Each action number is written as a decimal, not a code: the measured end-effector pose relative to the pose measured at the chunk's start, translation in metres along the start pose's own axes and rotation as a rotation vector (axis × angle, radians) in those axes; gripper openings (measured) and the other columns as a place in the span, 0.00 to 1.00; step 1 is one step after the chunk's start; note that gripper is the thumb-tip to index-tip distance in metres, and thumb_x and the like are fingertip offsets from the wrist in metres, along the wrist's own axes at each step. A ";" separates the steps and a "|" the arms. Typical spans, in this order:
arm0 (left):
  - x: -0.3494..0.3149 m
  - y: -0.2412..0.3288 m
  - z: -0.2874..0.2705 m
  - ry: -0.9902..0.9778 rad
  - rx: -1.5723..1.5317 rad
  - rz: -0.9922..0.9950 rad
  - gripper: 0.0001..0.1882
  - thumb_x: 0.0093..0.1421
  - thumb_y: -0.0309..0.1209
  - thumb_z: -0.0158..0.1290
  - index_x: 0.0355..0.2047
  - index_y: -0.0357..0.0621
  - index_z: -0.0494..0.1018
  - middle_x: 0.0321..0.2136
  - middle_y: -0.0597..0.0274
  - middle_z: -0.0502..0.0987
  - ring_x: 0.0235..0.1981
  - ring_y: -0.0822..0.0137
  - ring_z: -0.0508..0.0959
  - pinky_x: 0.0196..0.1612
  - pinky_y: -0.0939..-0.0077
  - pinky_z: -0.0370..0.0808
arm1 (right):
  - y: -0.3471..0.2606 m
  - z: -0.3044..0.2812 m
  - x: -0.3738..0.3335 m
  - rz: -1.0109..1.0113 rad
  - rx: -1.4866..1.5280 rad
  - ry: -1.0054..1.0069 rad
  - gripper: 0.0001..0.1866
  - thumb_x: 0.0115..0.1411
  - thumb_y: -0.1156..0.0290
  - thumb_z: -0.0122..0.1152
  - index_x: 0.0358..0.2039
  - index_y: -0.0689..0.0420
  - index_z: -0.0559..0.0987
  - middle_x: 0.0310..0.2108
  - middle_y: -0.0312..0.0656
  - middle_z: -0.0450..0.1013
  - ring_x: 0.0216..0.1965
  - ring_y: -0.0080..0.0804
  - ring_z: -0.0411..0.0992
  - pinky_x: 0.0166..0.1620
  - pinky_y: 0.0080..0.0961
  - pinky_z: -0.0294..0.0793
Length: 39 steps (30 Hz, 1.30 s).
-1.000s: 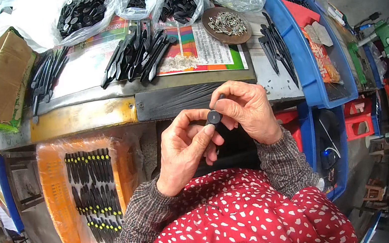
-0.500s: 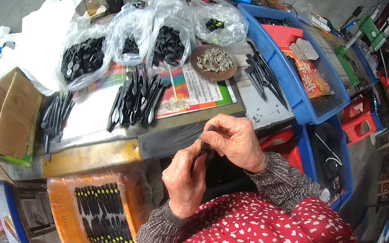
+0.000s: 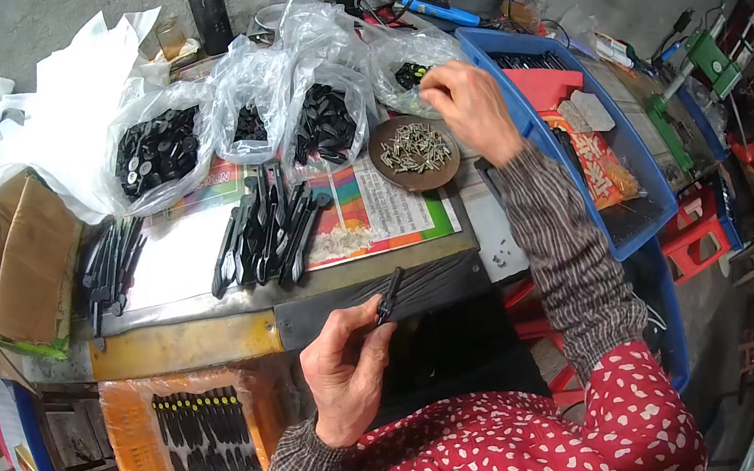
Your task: The person assembles small black plastic components by hand at a workstation.
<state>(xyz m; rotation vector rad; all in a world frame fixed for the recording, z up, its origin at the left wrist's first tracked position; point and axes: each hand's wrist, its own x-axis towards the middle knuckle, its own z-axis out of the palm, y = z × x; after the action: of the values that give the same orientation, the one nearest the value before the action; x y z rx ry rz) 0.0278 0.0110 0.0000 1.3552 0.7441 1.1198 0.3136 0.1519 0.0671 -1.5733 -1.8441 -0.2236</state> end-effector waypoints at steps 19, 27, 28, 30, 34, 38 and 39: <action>0.005 -0.003 -0.007 0.017 0.009 -0.091 0.12 0.59 0.17 0.51 0.45 0.32 0.70 0.31 0.58 0.78 0.22 0.81 0.69 0.23 0.88 0.66 | 0.088 0.083 0.060 0.207 -0.334 -0.157 0.08 0.49 0.70 0.59 0.28 0.60 0.80 0.31 0.54 0.76 0.37 0.52 0.75 0.40 0.43 0.72; 0.005 0.003 -0.002 0.097 -0.075 -0.136 0.11 0.56 0.15 0.54 0.41 0.31 0.74 0.29 0.65 0.76 0.23 0.83 0.71 0.25 0.89 0.69 | 0.077 0.080 0.059 0.259 -0.291 -0.261 0.11 0.47 0.67 0.65 0.29 0.59 0.81 0.34 0.53 0.76 0.39 0.51 0.74 0.42 0.43 0.73; 0.005 0.002 -0.002 0.100 -0.102 -0.139 0.11 0.57 0.16 0.54 0.41 0.32 0.73 0.29 0.65 0.76 0.23 0.83 0.71 0.25 0.89 0.69 | 0.076 0.081 0.059 0.256 -0.291 -0.258 0.11 0.47 0.67 0.65 0.29 0.59 0.81 0.34 0.53 0.76 0.39 0.51 0.74 0.42 0.43 0.73; 0.004 -0.004 -0.005 0.068 -0.061 -0.105 0.11 0.58 0.18 0.53 0.42 0.33 0.71 0.31 0.62 0.77 0.22 0.82 0.70 0.24 0.89 0.67 | 0.078 0.083 0.057 0.275 -0.265 -0.224 0.09 0.46 0.68 0.64 0.27 0.58 0.81 0.35 0.53 0.76 0.39 0.51 0.74 0.42 0.43 0.73; 0.003 -0.002 -0.004 0.045 -0.099 -0.092 0.10 0.60 0.20 0.52 0.43 0.36 0.69 0.32 0.59 0.78 0.21 0.82 0.69 0.22 0.89 0.65 | 0.089 0.081 0.056 0.295 -0.191 -0.120 0.07 0.43 0.68 0.61 0.23 0.57 0.80 0.26 0.48 0.76 0.32 0.46 0.75 0.35 0.39 0.72; 0.003 0.000 -0.005 0.054 -0.137 -0.126 0.09 0.60 0.21 0.52 0.42 0.37 0.70 0.32 0.59 0.78 0.21 0.82 0.69 0.22 0.89 0.65 | 0.081 0.077 0.052 0.305 -0.160 -0.163 0.07 0.47 0.69 0.60 0.27 0.56 0.81 0.30 0.50 0.76 0.35 0.49 0.75 0.40 0.42 0.73; 0.002 0.000 -0.005 0.051 -0.156 -0.129 0.09 0.61 0.21 0.53 0.42 0.37 0.70 0.32 0.59 0.78 0.21 0.82 0.69 0.21 0.89 0.65 | 0.080 0.076 0.050 0.304 -0.162 -0.160 0.07 0.47 0.69 0.60 0.27 0.56 0.81 0.30 0.50 0.76 0.35 0.49 0.75 0.40 0.42 0.73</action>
<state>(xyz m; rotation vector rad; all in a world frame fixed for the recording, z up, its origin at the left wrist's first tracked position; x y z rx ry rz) 0.0242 0.0150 0.0001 1.1362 0.7545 1.0900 0.3566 0.2535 0.0167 -2.0100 -1.7093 -0.1123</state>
